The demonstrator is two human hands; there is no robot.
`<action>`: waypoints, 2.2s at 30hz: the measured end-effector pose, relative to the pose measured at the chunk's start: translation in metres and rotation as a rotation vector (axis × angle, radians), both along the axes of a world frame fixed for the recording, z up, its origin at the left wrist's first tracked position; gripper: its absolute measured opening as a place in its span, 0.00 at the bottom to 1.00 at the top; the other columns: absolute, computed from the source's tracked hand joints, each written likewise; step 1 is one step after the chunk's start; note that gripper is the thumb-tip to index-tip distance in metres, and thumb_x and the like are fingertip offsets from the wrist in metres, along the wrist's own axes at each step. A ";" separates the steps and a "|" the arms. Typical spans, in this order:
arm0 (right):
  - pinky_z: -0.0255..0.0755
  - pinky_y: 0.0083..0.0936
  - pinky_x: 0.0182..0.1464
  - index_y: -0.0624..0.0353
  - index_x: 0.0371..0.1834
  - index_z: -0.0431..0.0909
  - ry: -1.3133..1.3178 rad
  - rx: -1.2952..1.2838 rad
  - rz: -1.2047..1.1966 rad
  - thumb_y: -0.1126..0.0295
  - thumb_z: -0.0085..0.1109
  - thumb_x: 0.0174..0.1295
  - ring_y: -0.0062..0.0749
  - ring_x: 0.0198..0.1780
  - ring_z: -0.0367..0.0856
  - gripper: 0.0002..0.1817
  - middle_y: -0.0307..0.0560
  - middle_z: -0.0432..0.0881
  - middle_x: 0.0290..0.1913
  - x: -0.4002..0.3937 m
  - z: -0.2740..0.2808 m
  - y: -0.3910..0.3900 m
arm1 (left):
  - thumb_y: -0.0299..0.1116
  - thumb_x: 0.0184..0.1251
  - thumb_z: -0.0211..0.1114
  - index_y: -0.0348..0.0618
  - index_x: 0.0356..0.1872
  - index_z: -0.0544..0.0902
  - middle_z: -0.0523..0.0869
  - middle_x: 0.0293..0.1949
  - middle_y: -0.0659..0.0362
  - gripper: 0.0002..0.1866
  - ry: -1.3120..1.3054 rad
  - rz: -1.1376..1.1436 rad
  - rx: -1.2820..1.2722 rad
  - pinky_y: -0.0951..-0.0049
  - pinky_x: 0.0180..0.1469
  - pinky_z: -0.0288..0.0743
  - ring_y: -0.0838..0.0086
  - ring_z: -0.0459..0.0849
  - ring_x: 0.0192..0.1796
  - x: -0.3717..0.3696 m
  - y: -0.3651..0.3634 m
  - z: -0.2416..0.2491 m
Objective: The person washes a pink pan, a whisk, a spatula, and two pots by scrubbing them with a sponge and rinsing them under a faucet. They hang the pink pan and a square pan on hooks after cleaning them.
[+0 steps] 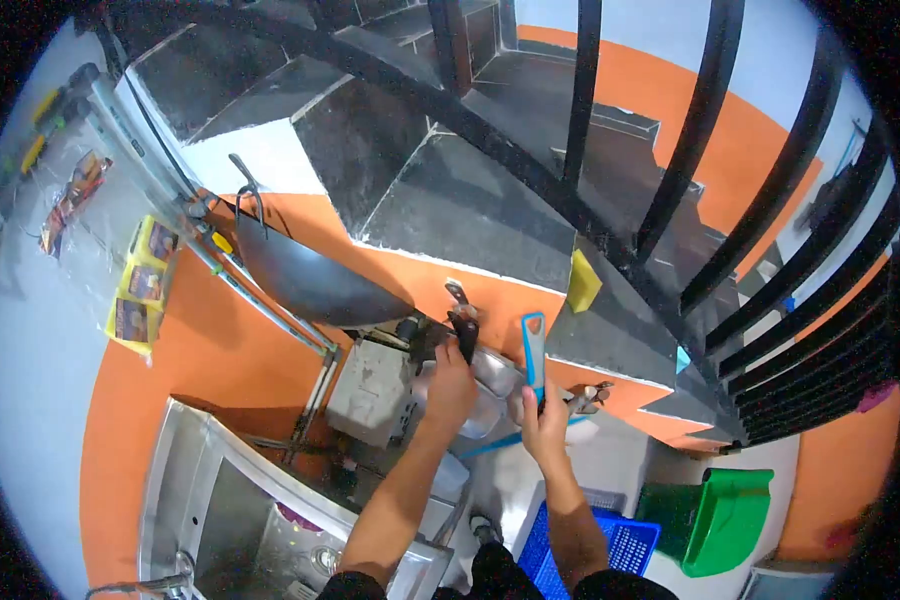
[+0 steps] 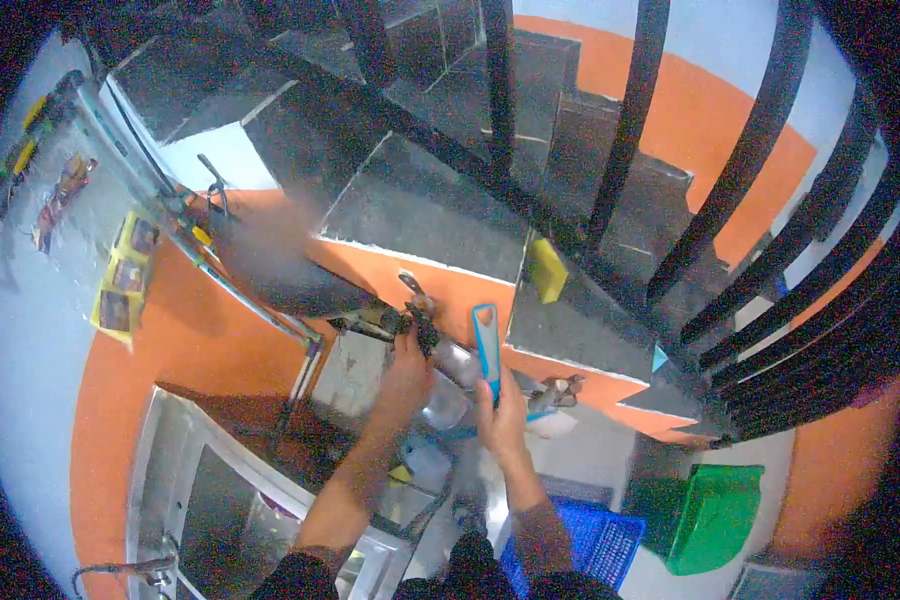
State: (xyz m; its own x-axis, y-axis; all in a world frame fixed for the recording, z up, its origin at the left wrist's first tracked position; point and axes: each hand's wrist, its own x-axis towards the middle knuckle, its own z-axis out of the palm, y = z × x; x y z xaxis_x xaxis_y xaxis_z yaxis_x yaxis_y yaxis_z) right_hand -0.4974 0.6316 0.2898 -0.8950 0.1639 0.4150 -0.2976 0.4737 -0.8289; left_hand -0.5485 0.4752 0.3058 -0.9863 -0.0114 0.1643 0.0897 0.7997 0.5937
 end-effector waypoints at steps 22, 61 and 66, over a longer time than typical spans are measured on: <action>0.68 0.37 0.34 0.64 0.47 0.74 0.126 0.170 -0.116 0.67 0.57 0.60 0.47 0.31 0.74 0.15 0.57 0.74 0.28 -0.051 -0.055 -0.088 | 0.26 0.59 0.63 0.35 0.49 0.75 0.81 0.43 0.52 0.17 -0.010 0.308 0.660 0.73 0.43 0.77 0.71 0.82 0.42 0.094 -0.104 -0.020; 0.69 0.40 0.53 0.55 0.58 0.66 -0.435 1.664 1.479 0.69 0.53 0.56 0.58 0.52 0.74 0.24 0.64 0.70 0.55 0.314 -0.262 -0.351 | 0.37 0.61 0.59 0.42 0.61 0.64 0.75 0.49 0.42 0.28 -0.558 0.813 0.099 0.55 0.57 0.66 0.52 0.71 0.58 0.558 -0.322 -0.331; 0.69 0.41 0.53 0.57 0.59 0.64 -0.562 1.510 1.441 0.73 0.53 0.54 0.59 0.52 0.74 0.25 0.66 0.71 0.53 0.304 -0.243 -0.360 | 0.34 0.63 0.58 0.35 0.63 0.58 0.74 0.45 0.40 0.30 0.021 1.010 0.258 0.56 0.50 0.72 0.46 0.76 0.47 0.556 -0.326 -0.244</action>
State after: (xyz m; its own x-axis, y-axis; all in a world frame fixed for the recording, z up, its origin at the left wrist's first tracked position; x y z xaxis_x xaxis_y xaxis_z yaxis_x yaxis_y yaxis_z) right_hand -0.1930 0.2715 0.0467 -0.1068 -0.6688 -0.7357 -0.8786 0.4098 -0.2450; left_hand 0.0074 0.1495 0.0622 -0.4948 -0.8671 0.0571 -0.5384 0.3575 0.7631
